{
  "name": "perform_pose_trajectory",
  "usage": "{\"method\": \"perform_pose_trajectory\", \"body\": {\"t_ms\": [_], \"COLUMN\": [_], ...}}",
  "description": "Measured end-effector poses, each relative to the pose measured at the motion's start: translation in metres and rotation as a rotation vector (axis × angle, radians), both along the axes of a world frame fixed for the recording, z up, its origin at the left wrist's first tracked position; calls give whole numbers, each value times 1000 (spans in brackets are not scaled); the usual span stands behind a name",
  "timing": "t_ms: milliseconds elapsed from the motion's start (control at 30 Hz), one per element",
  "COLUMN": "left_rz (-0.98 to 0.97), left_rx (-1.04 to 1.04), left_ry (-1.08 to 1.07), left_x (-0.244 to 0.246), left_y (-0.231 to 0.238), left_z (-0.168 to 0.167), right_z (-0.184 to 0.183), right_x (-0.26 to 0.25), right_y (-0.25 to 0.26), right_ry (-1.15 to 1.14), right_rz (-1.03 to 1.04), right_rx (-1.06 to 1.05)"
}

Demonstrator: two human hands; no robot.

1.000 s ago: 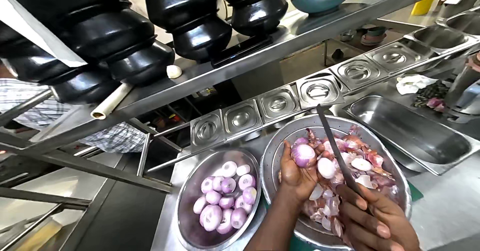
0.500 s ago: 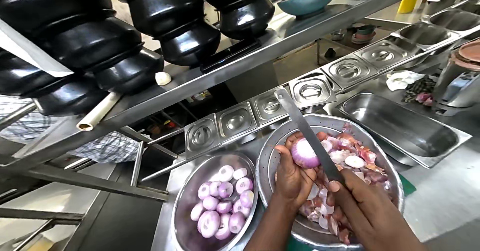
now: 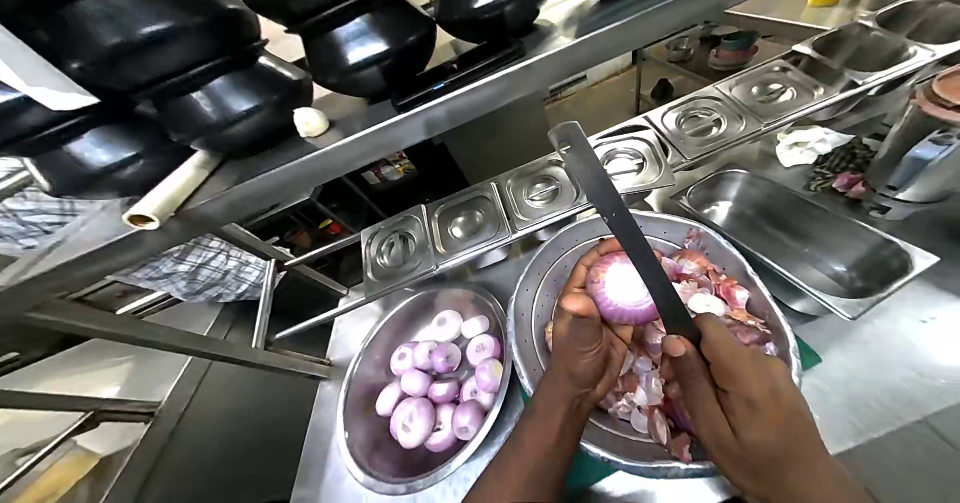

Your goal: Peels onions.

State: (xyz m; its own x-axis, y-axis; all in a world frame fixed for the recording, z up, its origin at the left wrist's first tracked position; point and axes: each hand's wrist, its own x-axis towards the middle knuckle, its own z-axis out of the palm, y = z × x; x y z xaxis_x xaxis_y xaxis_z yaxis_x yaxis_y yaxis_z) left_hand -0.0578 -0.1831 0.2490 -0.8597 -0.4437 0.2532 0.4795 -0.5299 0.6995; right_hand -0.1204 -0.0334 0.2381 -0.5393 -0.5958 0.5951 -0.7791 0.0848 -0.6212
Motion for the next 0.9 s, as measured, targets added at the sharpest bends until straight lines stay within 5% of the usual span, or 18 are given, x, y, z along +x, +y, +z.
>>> {"method": "perform_pose_trajectory", "body": {"t_ms": [900], "left_rz": [184], "left_rx": [-3], "left_ry": [-88], "left_x": [-1], "left_y": [4], "left_z": [-5], "right_z": [3], "right_x": [-5], "right_y": [-5], "right_ry": [-126], "right_rz": [49], "right_rx": [86]}}
